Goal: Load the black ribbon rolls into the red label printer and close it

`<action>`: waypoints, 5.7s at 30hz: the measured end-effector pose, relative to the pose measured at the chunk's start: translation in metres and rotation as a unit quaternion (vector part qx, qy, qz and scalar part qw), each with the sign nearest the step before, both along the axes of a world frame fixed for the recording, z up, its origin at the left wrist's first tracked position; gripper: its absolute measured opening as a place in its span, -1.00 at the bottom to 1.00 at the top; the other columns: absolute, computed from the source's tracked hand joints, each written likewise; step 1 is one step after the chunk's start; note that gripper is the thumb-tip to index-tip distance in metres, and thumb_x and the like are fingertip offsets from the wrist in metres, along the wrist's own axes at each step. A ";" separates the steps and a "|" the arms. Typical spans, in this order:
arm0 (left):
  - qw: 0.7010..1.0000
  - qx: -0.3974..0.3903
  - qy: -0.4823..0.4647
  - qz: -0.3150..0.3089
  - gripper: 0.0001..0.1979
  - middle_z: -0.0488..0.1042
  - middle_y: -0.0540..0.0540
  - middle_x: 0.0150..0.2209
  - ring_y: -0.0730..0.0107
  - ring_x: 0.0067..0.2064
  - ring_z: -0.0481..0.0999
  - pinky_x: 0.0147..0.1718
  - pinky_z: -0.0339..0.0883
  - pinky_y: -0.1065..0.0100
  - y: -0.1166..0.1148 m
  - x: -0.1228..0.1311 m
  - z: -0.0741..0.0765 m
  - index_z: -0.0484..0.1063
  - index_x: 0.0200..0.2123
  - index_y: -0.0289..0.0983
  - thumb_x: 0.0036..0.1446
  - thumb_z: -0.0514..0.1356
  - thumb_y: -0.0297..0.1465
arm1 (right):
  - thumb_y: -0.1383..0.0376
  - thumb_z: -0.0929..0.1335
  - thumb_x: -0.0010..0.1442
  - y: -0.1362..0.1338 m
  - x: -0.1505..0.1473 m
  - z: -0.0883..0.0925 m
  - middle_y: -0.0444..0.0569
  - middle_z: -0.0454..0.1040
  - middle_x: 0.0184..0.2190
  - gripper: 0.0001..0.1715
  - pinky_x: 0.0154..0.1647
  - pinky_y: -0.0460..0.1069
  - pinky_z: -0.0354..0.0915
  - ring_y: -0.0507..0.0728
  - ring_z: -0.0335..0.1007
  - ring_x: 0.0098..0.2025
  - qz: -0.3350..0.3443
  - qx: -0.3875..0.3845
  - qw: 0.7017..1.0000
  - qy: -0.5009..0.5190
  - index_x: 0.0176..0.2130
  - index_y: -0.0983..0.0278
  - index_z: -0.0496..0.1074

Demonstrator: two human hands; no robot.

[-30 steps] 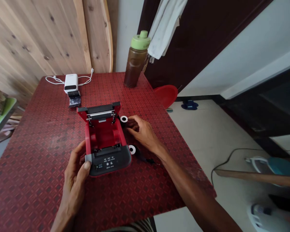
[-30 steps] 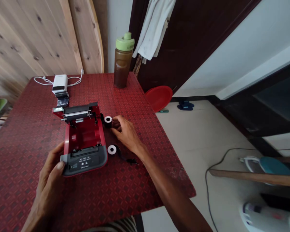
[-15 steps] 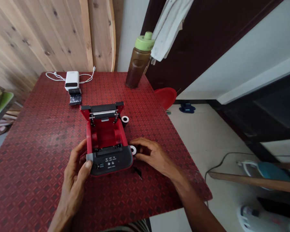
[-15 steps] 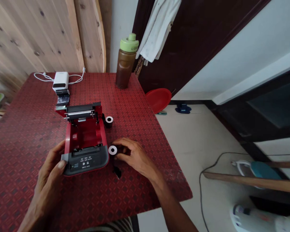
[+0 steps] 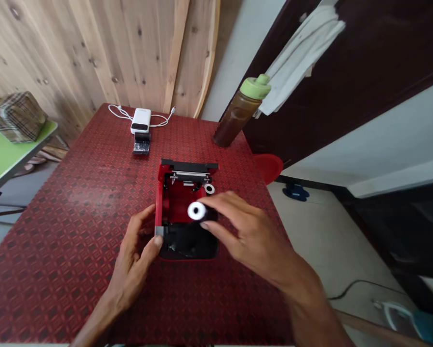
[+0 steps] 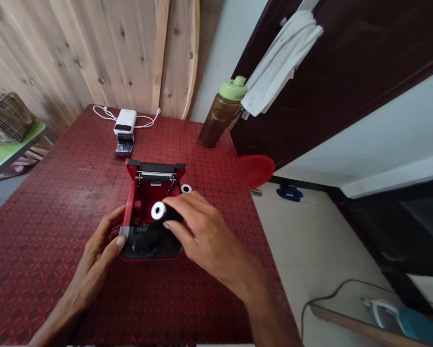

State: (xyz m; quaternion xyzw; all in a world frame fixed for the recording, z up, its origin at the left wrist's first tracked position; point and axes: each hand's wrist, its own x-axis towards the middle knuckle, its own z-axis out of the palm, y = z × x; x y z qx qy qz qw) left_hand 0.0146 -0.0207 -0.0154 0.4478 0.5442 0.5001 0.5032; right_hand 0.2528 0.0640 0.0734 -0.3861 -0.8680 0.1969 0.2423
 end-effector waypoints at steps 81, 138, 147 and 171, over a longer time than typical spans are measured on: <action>0.991 -0.083 -0.099 0.036 -0.32 0.48 -0.21 0.43 -0.09 0.42 0.49 0.33 0.45 0.00 0.020 0.003 0.018 0.42 0.41 -0.12 0.32 0.40 -0.05 | 0.29 0.42 0.49 -0.068 -0.018 -0.062 0.11 0.67 0.19 -0.60 0.25 0.19 0.60 0.26 0.65 0.23 -0.224 0.087 0.961 0.136 0.27 0.19 0.47; 0.998 -0.017 -0.064 0.020 -0.39 0.40 -0.15 0.49 -0.18 0.56 0.25 0.33 0.44 -0.02 0.004 -0.009 0.004 0.40 0.43 -0.06 0.39 0.31 -0.08 | 0.57 0.39 0.36 0.030 -0.079 -0.040 0.08 0.69 -0.13 -0.74 0.11 0.21 0.53 0.30 0.66 -0.04 0.044 0.025 0.972 -0.228 -0.11 0.28 0.61; 0.998 -0.018 -0.057 0.022 -0.41 0.38 -0.15 0.50 -0.17 0.54 0.29 0.36 0.41 -0.03 0.005 -0.008 0.007 0.41 0.43 -0.05 0.41 0.30 -0.09 | 0.51 0.42 0.36 0.022 -0.074 -0.016 0.04 0.68 -0.17 -0.82 -0.03 0.12 0.54 0.24 0.63 -0.11 0.011 0.059 0.982 -0.182 -0.15 0.25 0.58; 0.996 -0.042 -0.035 0.076 -0.39 0.47 -0.08 0.44 -0.12 0.45 0.42 0.42 0.29 0.02 0.004 -0.003 0.004 0.44 0.41 -0.05 0.35 0.30 -0.08 | 0.42 0.36 0.30 -0.034 0.021 -0.092 -0.06 0.70 -0.17 -0.67 -0.14 0.07 0.53 0.13 0.61 -0.25 -0.153 -0.160 0.969 0.113 0.02 0.19 0.58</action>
